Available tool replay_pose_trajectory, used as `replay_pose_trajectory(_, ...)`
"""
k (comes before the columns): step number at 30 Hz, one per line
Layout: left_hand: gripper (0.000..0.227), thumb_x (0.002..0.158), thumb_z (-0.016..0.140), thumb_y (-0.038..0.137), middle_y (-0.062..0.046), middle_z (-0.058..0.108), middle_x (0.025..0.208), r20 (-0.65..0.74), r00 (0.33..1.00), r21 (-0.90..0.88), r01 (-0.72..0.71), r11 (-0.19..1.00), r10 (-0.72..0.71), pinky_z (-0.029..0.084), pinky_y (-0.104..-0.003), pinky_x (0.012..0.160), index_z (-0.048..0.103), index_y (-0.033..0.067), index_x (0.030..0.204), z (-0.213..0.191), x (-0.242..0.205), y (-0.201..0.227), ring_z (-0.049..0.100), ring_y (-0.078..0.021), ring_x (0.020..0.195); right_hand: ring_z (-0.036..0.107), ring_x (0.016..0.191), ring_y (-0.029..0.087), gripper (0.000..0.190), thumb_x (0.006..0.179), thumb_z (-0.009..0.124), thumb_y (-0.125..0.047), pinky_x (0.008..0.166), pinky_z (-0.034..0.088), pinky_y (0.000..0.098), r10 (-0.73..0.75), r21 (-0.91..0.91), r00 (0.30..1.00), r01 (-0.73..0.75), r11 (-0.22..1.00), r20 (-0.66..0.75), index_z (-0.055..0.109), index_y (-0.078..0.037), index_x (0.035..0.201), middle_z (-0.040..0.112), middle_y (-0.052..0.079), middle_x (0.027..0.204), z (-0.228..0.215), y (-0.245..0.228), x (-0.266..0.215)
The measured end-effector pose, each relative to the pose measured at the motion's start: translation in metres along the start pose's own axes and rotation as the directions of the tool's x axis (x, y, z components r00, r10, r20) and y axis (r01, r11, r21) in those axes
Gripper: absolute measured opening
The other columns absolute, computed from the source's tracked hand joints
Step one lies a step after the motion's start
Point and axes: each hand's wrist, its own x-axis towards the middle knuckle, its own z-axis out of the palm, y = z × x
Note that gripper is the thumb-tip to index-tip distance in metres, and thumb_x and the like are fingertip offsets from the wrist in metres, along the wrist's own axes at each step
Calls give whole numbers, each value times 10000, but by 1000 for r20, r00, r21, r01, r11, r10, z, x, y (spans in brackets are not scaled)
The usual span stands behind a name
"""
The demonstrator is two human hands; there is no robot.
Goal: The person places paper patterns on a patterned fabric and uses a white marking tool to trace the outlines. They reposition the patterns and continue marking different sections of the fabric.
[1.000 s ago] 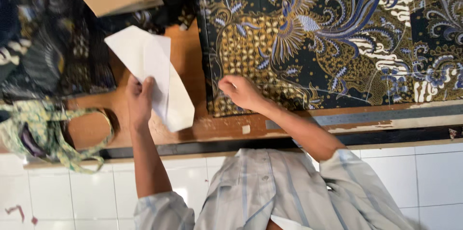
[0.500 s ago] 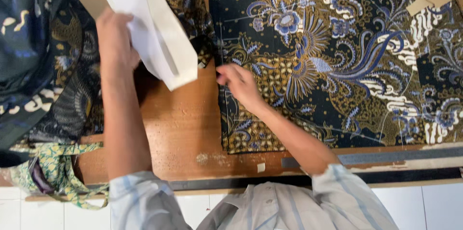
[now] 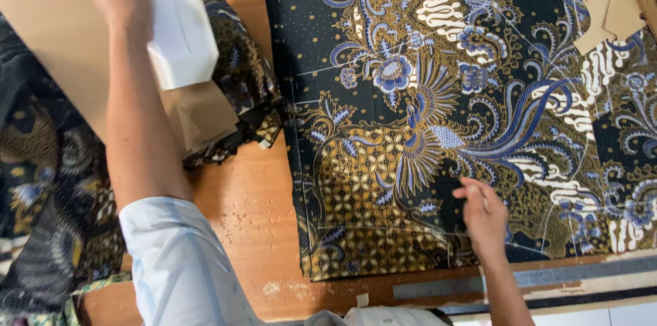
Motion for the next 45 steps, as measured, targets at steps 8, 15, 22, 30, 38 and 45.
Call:
replay_pose_trajectory(8,189,826,533,-29,-69,701,927,-26,998,-77,-56,995,54,574,-356,779,654,3,967,-16,39,-45,684,-173,851,658,693,218,314,995,635,-151,615,496,318,-241,-313,954,286,906,176,709,-58,1285,779,106,985,54,-71,84)
replay_pose_trajectory(15,170,1051,520,34,-116,687,1068,118,991,-113,-54,992,67,546,-296,766,573,-64,1179,-126,-74,86,682,-153,908,675,885,388,178,1023,626,-153,735,557,477,-813,-92,317,945,314,487,662,-54,1167,629,130,1094,354,-222,228)
replay_pose_trajectory(22,200,1031,569,64,-109,710,976,173,967,-128,210,969,-187,521,-230,679,585,-88,1160,-188,-131,196,640,-85,798,703,822,418,470,938,618,19,692,581,530,-909,-150,39,988,-26,414,516,-90,1383,538,157,1412,596,-243,333)
replay_pose_trajectory(30,341,876,578,18,-81,730,985,300,917,-280,349,894,-264,578,-195,604,550,-55,1208,-180,-103,191,708,-72,755,727,843,318,538,926,567,105,665,625,432,-671,-450,293,891,-68,681,500,-201,1362,477,153,1493,629,-211,362)
replay_pose_trajectory(38,201,998,684,83,-152,747,897,269,949,167,119,979,-162,560,-320,657,670,-64,1135,-150,-99,165,719,-175,753,726,681,351,209,1109,421,-99,630,638,420,-467,-370,473,879,300,747,413,33,1271,652,263,986,569,-232,317)
replay_pose_trajectory(45,200,1016,691,122,-154,742,868,250,944,238,157,958,-216,545,-344,695,672,-47,1122,-155,-109,166,712,-197,752,714,732,316,509,863,495,129,699,607,383,-566,-322,418,909,266,711,396,61,1358,480,367,1292,554,-237,314)
